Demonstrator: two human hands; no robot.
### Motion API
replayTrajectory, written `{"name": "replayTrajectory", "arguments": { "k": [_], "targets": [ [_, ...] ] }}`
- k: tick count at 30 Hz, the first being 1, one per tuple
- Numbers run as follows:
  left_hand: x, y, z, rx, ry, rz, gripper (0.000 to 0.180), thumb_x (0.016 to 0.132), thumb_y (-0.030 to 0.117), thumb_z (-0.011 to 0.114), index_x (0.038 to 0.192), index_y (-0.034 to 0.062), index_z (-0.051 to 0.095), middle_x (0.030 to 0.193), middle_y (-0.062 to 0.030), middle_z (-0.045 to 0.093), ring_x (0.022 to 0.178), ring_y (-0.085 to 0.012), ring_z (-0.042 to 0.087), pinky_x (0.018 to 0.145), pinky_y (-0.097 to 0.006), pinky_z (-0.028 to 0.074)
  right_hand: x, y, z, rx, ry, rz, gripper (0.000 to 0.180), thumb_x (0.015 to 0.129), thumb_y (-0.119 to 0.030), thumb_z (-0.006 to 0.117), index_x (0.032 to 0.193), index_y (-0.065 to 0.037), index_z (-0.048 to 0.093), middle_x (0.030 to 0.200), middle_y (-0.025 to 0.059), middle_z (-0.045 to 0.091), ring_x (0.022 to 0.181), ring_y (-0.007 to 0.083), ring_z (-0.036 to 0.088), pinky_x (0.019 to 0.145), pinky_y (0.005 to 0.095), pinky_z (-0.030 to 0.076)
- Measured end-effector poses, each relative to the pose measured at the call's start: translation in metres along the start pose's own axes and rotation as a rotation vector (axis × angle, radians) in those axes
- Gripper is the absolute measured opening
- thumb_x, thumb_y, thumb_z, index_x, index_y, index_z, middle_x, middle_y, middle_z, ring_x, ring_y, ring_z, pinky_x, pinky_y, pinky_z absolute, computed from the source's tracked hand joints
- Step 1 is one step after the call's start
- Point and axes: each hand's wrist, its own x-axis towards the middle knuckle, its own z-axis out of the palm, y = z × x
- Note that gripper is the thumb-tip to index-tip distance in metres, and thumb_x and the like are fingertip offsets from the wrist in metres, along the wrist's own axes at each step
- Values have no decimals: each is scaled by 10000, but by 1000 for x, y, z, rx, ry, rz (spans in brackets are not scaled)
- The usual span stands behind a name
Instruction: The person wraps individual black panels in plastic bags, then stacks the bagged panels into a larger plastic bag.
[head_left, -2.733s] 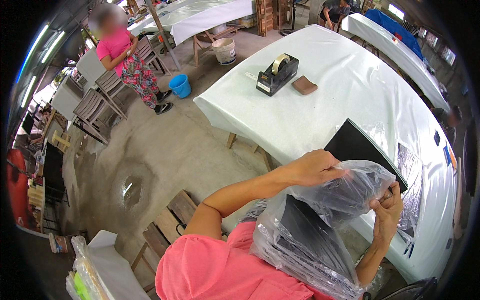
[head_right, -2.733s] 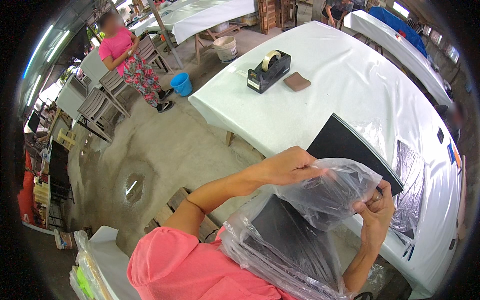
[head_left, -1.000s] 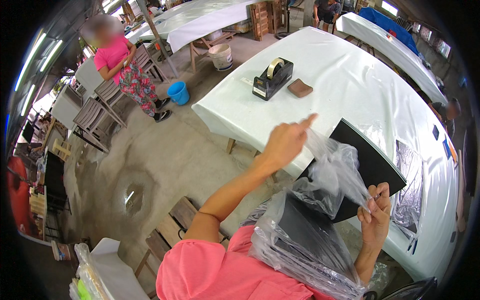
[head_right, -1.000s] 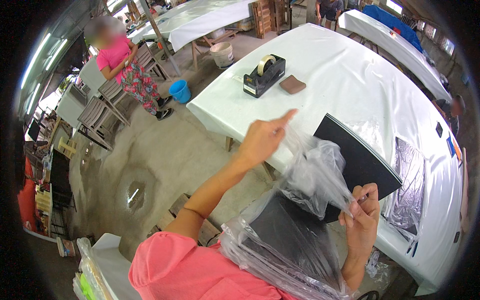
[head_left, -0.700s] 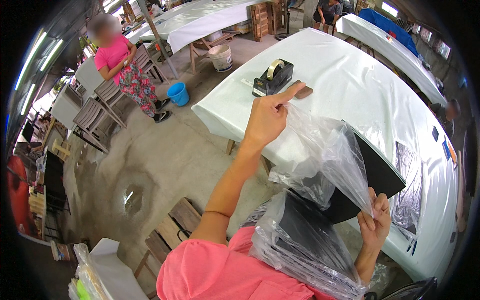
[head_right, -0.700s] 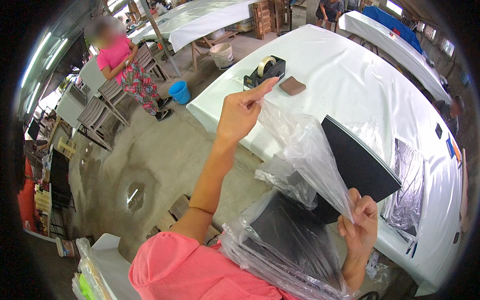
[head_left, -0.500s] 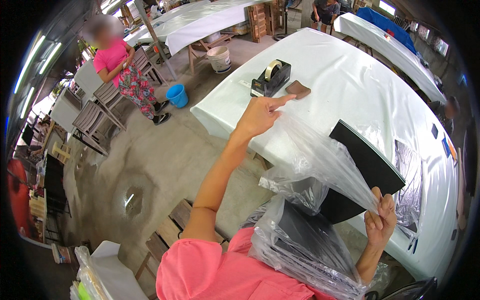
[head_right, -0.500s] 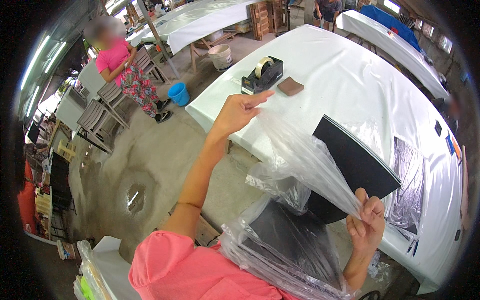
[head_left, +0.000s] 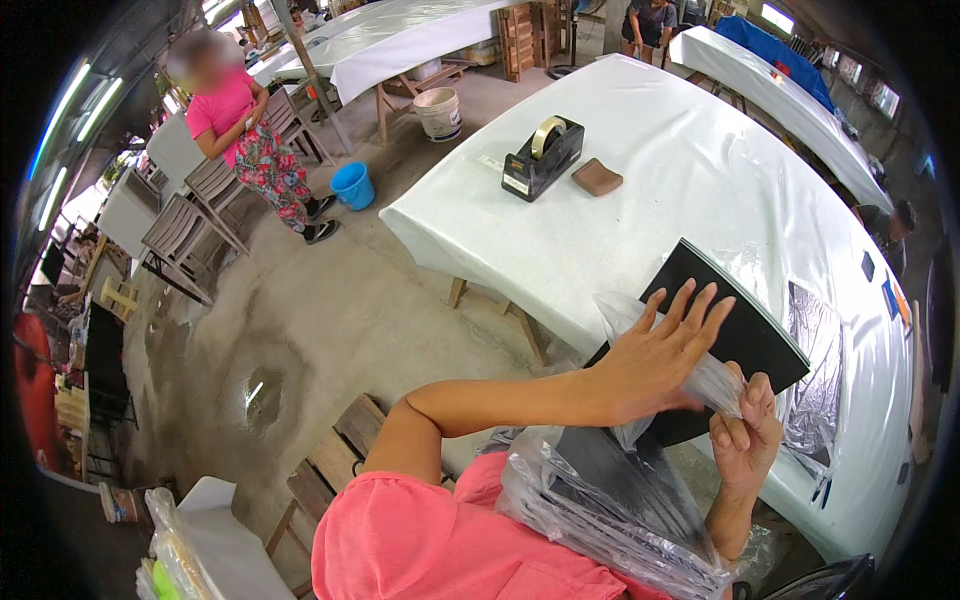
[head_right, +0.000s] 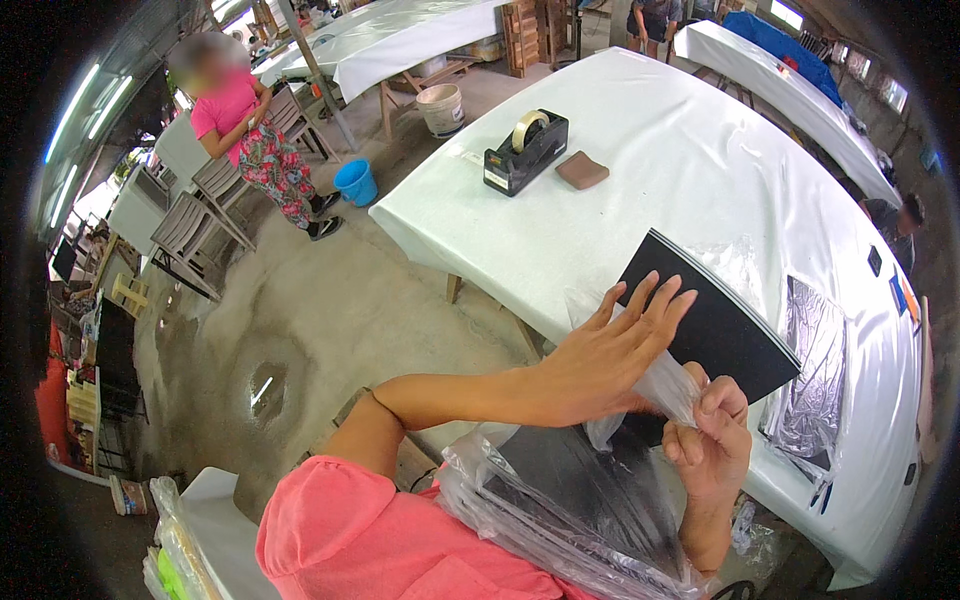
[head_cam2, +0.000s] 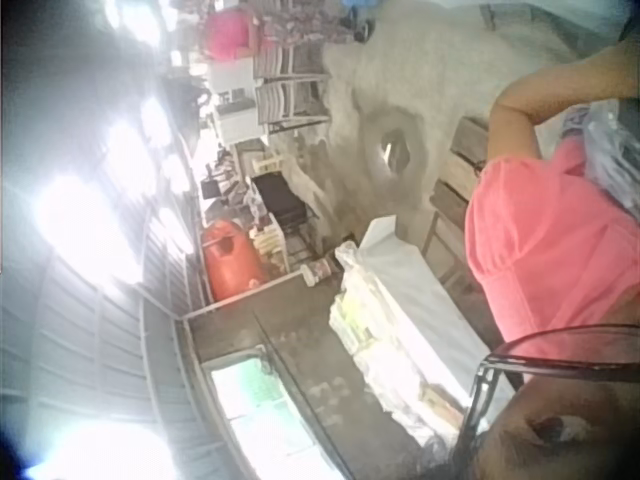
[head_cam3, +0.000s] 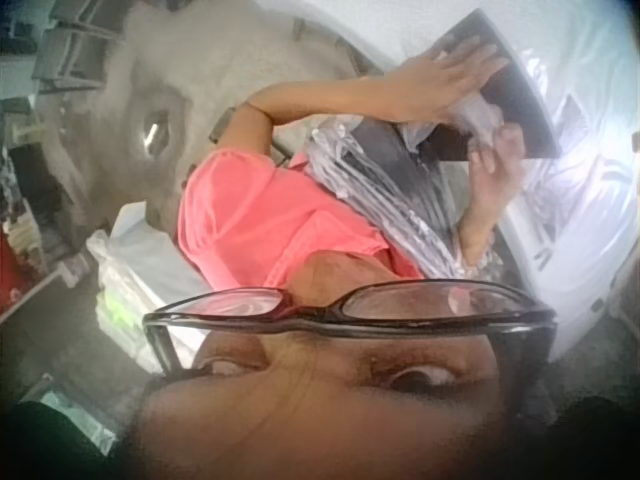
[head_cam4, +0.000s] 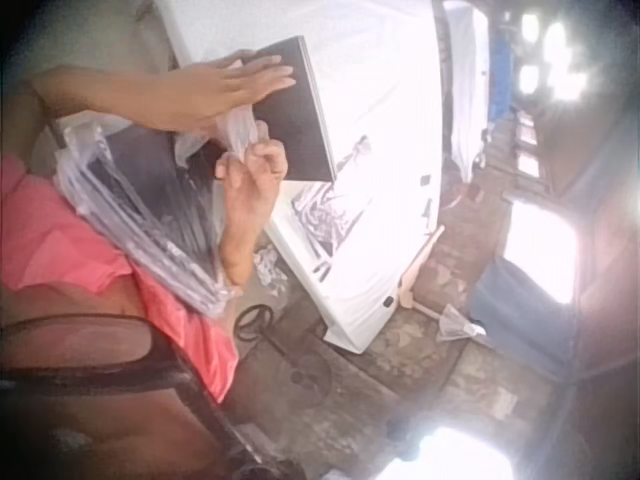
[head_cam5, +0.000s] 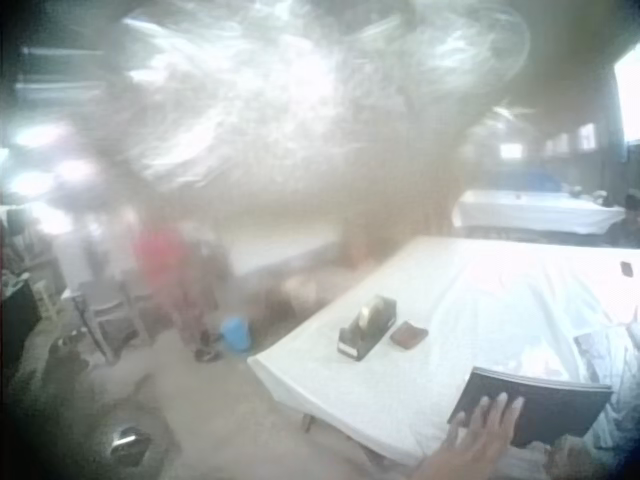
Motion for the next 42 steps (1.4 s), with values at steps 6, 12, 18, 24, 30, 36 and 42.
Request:
{"name": "replayTrajectory", "arguments": {
  "k": [6,12,18,24,30,36,42],
  "targets": [
    [1,-17,13,-300,-276,7,570,901,350,496,1276,-55,352,1134,-250,482,1066,-367,490,865,-438,399,0,-7,-2,-636,54,-379,314,822,-172,667,1032,-19,492,1035,77,437,775,115,530,692,280,472],
    [9,-22,3,-776,-559,35,510,955,441,374,900,-29,564,651,-188,547,584,-341,538,548,-386,424,7,3,-3,-1375,-148,-560,439,725,-244,737,1024,-1,526,924,61,490,949,160,469,816,292,380],
    [0,-33,0,-809,-602,214,542,951,456,379,833,-32,585,680,-146,585,596,-244,554,589,-366,437,0,-2,-9,-913,201,-315,389,910,-350,554,665,-74,429,634,-63,425,559,17,352,494,191,264],
    [-17,-40,-19,-1827,-522,210,476,926,408,448,995,-32,617,953,-159,654,818,-232,626,753,-334,486,-2,-10,-36,-774,-359,261,354,854,-310,613,678,-18,518,691,-24,494,624,30,432,512,202,267],
    [-15,-56,37,-2248,180,-150,436,883,361,509,1050,-37,571,986,-163,640,827,-233,626,744,-332,495,-31,25,-103,-475,-104,222,324,810,-297,643,792,3,522,774,15,547,677,81,491,584,227,386],
    [-11,-47,56,-2226,391,-235,446,839,313,570,1106,-42,524,1019,-167,626,836,-233,625,735,-331,504,-27,40,-120,-424,-15,236,306,790,-260,655,852,1,508,822,28,549,721,100,501,621,246,396],
    [-19,-48,54,-2188,298,-263,505,795,266,630,1161,-47,477,1052,-171,611,845,-233,625,725,-329,512,-14,23,-138,-333,66,-3,316,770,-223,666,912,0,493,870,42,552,765,119,511,658,265,405]
  ]
}}
